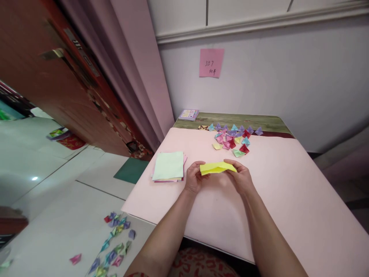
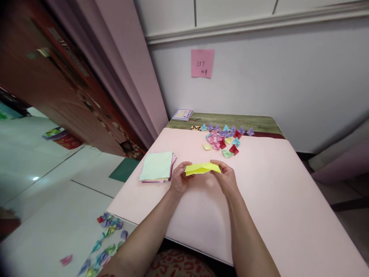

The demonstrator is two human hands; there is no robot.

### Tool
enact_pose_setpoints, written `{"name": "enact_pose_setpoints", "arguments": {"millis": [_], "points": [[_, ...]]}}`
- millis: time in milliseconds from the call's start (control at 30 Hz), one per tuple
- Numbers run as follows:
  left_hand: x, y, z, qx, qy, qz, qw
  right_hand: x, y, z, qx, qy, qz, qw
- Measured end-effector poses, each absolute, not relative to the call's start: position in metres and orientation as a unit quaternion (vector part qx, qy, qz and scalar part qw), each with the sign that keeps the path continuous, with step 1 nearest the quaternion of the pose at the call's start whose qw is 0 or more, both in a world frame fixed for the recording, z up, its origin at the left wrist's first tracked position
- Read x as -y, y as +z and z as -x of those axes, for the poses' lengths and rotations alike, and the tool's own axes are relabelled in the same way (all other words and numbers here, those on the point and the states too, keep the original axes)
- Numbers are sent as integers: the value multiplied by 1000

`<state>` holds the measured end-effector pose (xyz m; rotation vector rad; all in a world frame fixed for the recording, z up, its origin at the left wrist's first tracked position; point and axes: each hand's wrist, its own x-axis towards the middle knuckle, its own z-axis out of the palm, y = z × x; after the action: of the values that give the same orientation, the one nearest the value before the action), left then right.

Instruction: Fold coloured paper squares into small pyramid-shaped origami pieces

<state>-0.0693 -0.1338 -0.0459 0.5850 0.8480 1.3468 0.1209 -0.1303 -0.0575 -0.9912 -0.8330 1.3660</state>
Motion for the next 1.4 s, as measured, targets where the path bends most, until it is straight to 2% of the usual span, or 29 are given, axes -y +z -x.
{"name": "enact_pose_setpoints", "arguments": {"millis": [167, 367, 533, 667, 800, 1033, 1200, 1400], "points": [[133, -49, 61, -385, 611, -293, 627, 128, -65, -114, 334, 493, 488, 638], [134, -48, 33, -408, 561, -303, 653, 128, -67, -109, 320, 503, 515, 616], [129, -49, 23, -440, 600, -250, 619, 134, -57, -108, 381, 535, 494, 570], [129, -51, 30, -425, 608, -258, 619, 135, -45, -116, 444, 455, 474, 609], [131, -53, 33, -424, 602, -282, 615, 134, -42, -125, 566, 386, 442, 580], [132, -53, 30, -429, 606, -306, 597, 136, -55, -126, 544, 454, 424, 564], [132, -54, 29, -393, 618, -296, 613, 138, -64, -122, 519, 524, 441, 512], [130, -54, 30, -396, 629, -293, 601, 141, -56, -114, 608, 352, 480, 525]]}}
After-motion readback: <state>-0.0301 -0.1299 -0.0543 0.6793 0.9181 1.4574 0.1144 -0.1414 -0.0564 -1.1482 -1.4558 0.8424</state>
